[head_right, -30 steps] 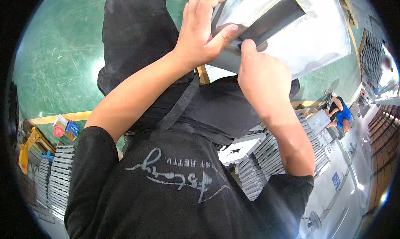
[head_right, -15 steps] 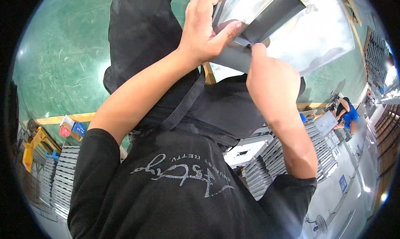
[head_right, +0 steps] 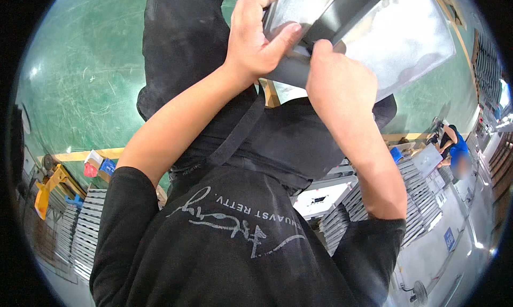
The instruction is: Sand and scrape the surface of metal machine panels to prepare them for finishing.
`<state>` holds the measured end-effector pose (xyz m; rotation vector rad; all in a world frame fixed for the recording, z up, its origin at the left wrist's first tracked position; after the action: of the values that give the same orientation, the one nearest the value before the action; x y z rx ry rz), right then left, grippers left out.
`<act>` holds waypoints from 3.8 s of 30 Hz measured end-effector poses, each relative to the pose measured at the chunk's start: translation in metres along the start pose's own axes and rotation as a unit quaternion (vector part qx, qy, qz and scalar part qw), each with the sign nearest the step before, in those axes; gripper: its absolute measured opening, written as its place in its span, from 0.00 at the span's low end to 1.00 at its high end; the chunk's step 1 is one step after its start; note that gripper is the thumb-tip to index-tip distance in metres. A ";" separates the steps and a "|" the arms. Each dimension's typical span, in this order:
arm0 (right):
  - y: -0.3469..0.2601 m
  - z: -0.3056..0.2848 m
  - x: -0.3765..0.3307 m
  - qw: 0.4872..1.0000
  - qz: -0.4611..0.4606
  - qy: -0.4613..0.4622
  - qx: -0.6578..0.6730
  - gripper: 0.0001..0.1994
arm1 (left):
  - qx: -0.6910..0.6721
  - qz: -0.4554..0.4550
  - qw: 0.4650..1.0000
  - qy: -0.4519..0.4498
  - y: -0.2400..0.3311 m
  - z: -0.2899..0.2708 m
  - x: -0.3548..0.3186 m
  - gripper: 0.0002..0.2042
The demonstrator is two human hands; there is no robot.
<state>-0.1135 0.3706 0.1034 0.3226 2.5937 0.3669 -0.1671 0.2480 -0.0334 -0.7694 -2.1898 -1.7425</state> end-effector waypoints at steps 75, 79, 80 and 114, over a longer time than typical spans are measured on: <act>0.005 0.004 -0.009 0.998 0.002 0.025 0.053 0.05 | -0.031 -0.047 0.998 0.008 -0.004 0.003 -0.002 0.27; 0.017 -0.012 -0.032 0.998 0.005 -0.060 0.020 0.08 | -0.021 -0.022 1.000 0.004 -0.004 0.001 -0.002 0.27; 0.021 -0.014 -0.041 0.996 -0.013 -0.078 0.052 0.07 | -0.015 -0.023 1.000 0.006 -0.005 -0.002 -0.001 0.27; 0.016 0.008 -0.017 0.998 0.016 0.014 0.067 0.05 | -0.009 -0.031 0.999 -0.002 -0.006 0.000 -0.003 0.28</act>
<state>-0.0919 0.3820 0.1090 0.4083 2.6489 0.2087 -0.1675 0.2458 -0.0399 -0.7172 -2.2248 -1.7934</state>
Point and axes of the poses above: each hand's wrist, its own x-axis towards the middle knuckle, its own z-axis out of the palm, y = z × x, the point moved 1 cm from there along x, towards the middle knuckle, and after that the axes turned 9 degrees about z, right-handed, at the moved point
